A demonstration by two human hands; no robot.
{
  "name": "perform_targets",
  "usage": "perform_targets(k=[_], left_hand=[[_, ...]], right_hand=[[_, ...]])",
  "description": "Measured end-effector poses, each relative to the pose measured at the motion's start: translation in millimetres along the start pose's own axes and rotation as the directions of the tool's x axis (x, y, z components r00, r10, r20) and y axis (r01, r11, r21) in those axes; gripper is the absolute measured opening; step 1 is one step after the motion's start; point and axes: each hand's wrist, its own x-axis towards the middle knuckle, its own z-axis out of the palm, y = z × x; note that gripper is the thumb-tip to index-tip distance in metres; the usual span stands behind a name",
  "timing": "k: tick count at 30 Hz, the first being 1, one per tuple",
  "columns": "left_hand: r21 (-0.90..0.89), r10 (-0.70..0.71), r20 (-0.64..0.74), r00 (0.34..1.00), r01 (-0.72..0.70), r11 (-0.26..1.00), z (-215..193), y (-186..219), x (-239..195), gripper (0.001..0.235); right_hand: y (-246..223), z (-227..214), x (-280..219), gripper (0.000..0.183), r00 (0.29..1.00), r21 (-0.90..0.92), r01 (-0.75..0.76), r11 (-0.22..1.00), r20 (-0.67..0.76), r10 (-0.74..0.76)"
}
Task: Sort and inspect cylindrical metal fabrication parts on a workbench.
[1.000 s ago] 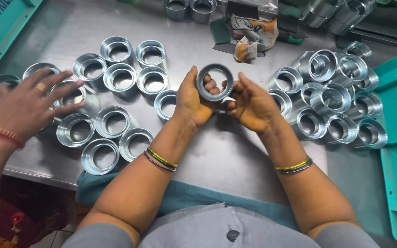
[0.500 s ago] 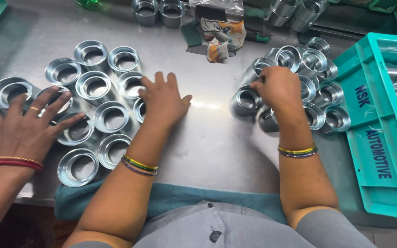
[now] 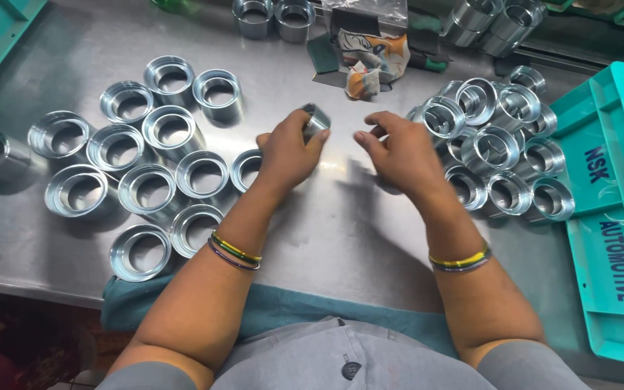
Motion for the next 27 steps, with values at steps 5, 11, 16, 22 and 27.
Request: perform_targets(k=[5, 11, 16, 22, 27], left_hand=[[-0.712, 0.176, 0.068, 0.982, -0.075, 0.698, 6, 1, -5, 0.033], [-0.621, 0.147, 0.175, 0.974, -0.007, 0.784, 0, 14, -8, 0.037], [-0.452, 0.169, 0.079, 0.982, -0.116, 0.884, 13, 13, -12, 0.053], [-0.49, 0.147, 0.09, 0.985, -0.085, 0.867, 14, 10, -12, 0.05], [-0.496, 0.233, 0.063, 0.97, -0.172, 0.851, 19, 7, -12, 0.045]], right_hand=[[3, 34, 8, 0.075, 0.768, 0.768, -0.64, -0.013, 0.638, -0.06], [13, 50, 5, 0.065, 0.967, 0.96, -0.226, 0.166, 0.242, -0.085], [6, 38, 7, 0.059, 0.909, 0.906, -0.405, -0.124, 0.414, 0.054], [16, 47, 6, 0.055, 0.974, 0.968, -0.227, 0.105, 0.228, -0.002], [40, 65, 6, 0.045, 0.882, 0.778, -0.472, -0.416, 0.424, -0.207]])
